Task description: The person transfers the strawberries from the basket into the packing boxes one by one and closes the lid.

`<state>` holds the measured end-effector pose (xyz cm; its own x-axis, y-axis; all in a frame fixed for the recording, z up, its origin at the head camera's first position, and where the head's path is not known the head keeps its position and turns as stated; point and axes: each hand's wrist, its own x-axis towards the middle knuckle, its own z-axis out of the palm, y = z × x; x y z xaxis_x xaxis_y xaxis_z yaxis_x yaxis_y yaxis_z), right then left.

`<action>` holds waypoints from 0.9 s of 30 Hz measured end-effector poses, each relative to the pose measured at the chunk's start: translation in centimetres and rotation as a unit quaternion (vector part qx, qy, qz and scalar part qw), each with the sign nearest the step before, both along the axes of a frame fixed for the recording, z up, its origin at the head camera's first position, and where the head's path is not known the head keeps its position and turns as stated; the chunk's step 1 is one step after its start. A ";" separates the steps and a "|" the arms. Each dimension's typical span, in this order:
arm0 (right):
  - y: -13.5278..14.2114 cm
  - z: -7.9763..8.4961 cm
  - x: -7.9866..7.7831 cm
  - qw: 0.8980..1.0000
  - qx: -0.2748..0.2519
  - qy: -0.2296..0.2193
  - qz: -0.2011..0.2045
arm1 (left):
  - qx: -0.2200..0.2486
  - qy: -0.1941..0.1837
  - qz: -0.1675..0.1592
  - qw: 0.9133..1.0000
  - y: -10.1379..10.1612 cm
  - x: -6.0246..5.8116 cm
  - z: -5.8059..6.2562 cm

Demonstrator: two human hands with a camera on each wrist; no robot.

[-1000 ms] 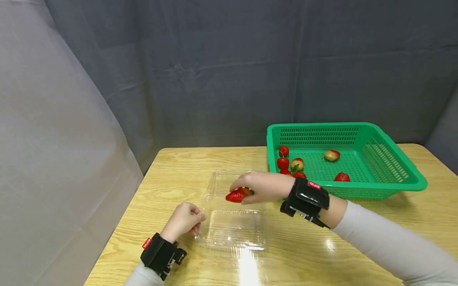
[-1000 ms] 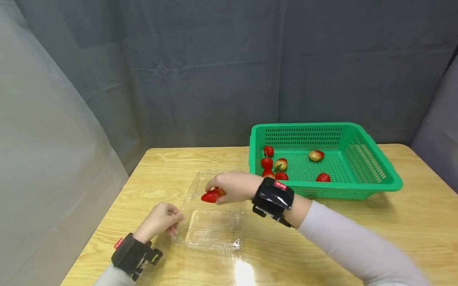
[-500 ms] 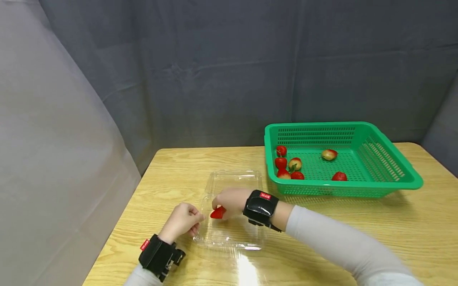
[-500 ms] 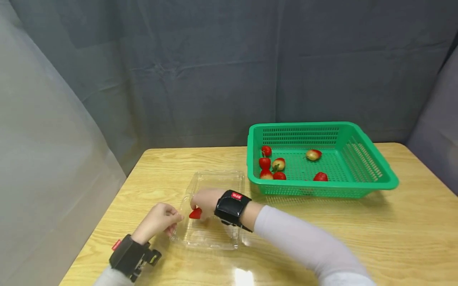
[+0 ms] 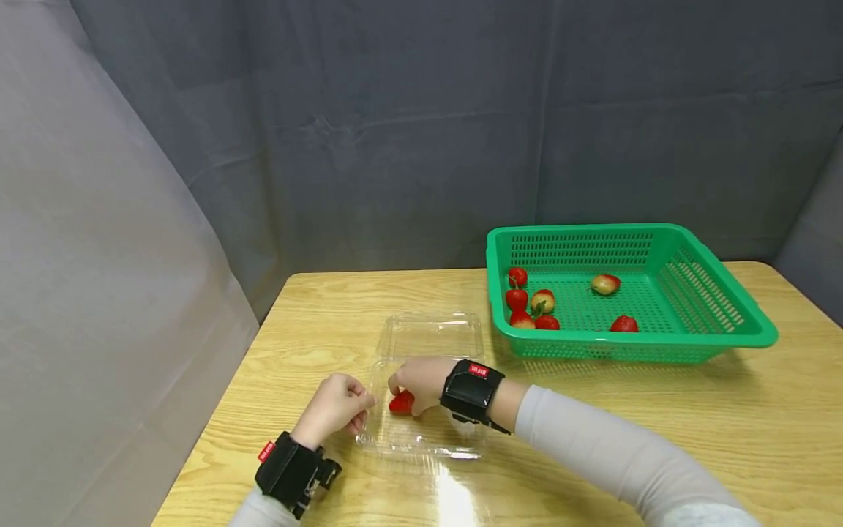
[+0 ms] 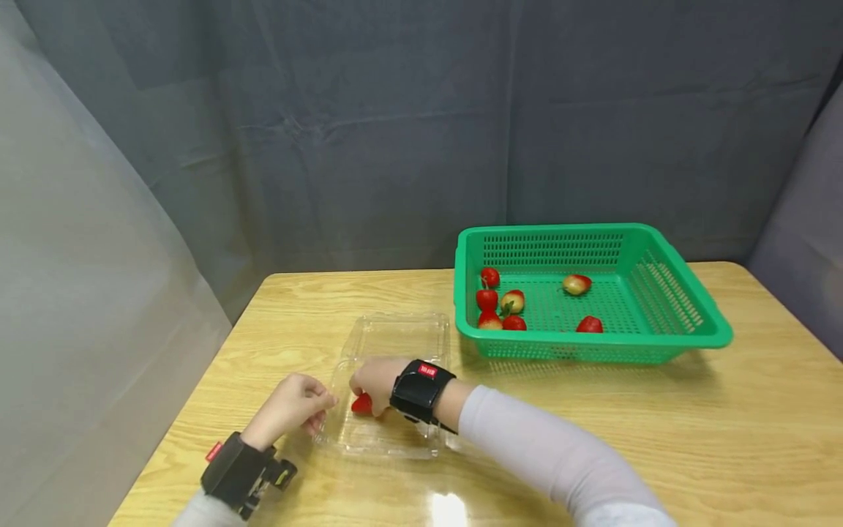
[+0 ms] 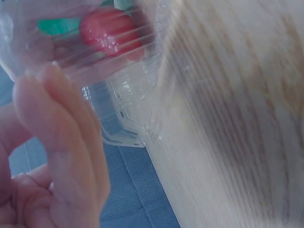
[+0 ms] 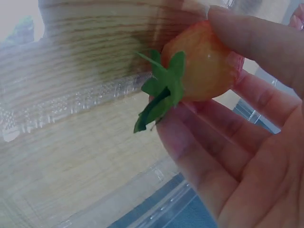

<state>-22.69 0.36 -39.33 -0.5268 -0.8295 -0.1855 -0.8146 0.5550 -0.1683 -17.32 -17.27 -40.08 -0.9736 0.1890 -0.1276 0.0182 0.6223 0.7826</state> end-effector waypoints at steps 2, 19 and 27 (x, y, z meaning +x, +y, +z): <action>0.0 -0.2 -0.1 1.000 -0.001 0.005 0.004 | 0.001 0.000 0.000 1.000 0.0 0.0 0.0; 11.3 12.9 -2.3 0.983 -0.126 -0.089 -0.103 | 0.004 0.005 -0.003 1.000 0.0 -0.2 -0.2; 23.2 12.7 -7.5 0.951 -0.124 -0.043 -0.279 | 0.000 0.001 0.001 1.000 0.0 -0.1 -0.1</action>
<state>-30.23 23.59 -26.65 -0.8900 -0.4486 -0.0821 -0.3819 0.8315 -0.4035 -17.41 -17.30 -40.14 -0.9742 0.1877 -0.1257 0.0190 0.6224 0.7825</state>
